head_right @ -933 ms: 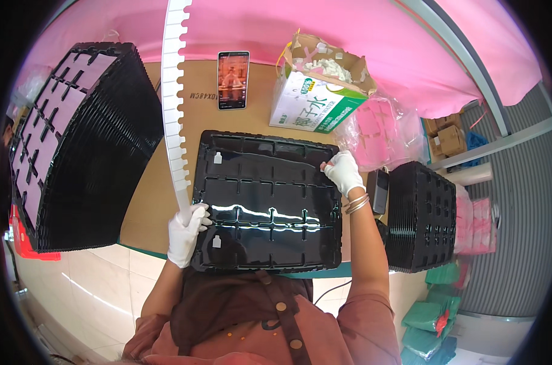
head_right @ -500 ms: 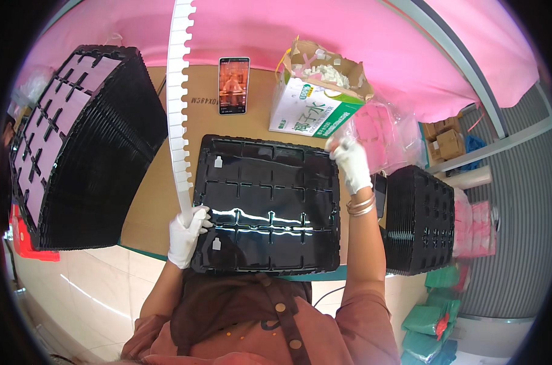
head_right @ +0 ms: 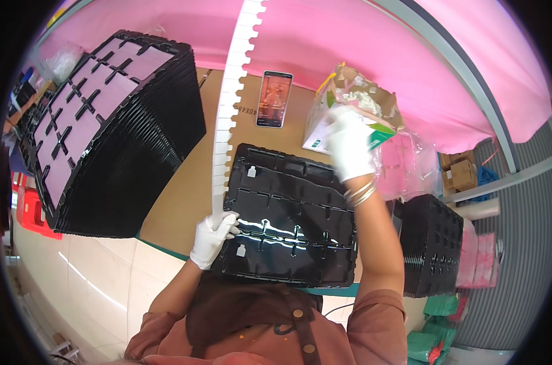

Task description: The person assembles black plastic trays by applying a white adhesive strip along the edges and pressing pink foam inserts into the compartments. The person repeatedly picks up trays, applies adhesive, and places foam inserts, stacking completed units to the side.

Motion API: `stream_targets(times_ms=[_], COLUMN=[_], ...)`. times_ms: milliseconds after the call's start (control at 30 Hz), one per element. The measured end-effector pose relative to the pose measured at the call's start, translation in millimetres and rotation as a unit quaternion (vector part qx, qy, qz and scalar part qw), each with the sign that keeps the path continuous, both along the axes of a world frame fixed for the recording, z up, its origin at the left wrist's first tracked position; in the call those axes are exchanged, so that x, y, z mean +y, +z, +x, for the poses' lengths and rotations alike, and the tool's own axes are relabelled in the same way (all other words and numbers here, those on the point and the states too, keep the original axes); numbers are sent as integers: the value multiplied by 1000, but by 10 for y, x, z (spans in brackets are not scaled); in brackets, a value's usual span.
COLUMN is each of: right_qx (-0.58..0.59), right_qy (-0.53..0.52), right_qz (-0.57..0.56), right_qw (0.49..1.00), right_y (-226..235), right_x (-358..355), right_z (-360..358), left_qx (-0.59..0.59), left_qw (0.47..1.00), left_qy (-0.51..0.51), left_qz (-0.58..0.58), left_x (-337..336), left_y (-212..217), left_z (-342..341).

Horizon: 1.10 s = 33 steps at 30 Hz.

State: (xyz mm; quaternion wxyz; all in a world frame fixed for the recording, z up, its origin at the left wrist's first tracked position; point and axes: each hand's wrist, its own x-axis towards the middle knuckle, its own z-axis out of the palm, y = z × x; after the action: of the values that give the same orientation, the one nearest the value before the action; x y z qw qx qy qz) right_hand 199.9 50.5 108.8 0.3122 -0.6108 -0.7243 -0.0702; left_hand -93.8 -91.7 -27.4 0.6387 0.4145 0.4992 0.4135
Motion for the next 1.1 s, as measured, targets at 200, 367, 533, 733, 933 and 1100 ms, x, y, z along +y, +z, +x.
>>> stream_targets(times_ms=[200,367,533,733,933,1100], right_qx=[-25,18,120,101,90,180], right_qy=[142,128,79,94,156,171], right_qz=[-238,-352,-334,-305,-264,-274], right_qw=[961,927,932,942,947,929], right_y=[-1129,-1159,-1256,-1441,-1456,-1460], right_x=[-144,-26,-45,30,-2,-81], right_z=[-892,-911,-1011,-973,-917,-871], left_qx=[-29,-30,-39,-37,-22,-27], left_qw=[999,999,998,997,999,999], left_qy=[-34,-18,-44,-51,-41,-19], left_qz=[-28,-3,-34,-33,-16,-4], left_x=[44,52,54,51,49,40], left_y=[-51,-141,-66,-58,-56,-77], left_z=[-42,-47,-91,-104,-104,-69])
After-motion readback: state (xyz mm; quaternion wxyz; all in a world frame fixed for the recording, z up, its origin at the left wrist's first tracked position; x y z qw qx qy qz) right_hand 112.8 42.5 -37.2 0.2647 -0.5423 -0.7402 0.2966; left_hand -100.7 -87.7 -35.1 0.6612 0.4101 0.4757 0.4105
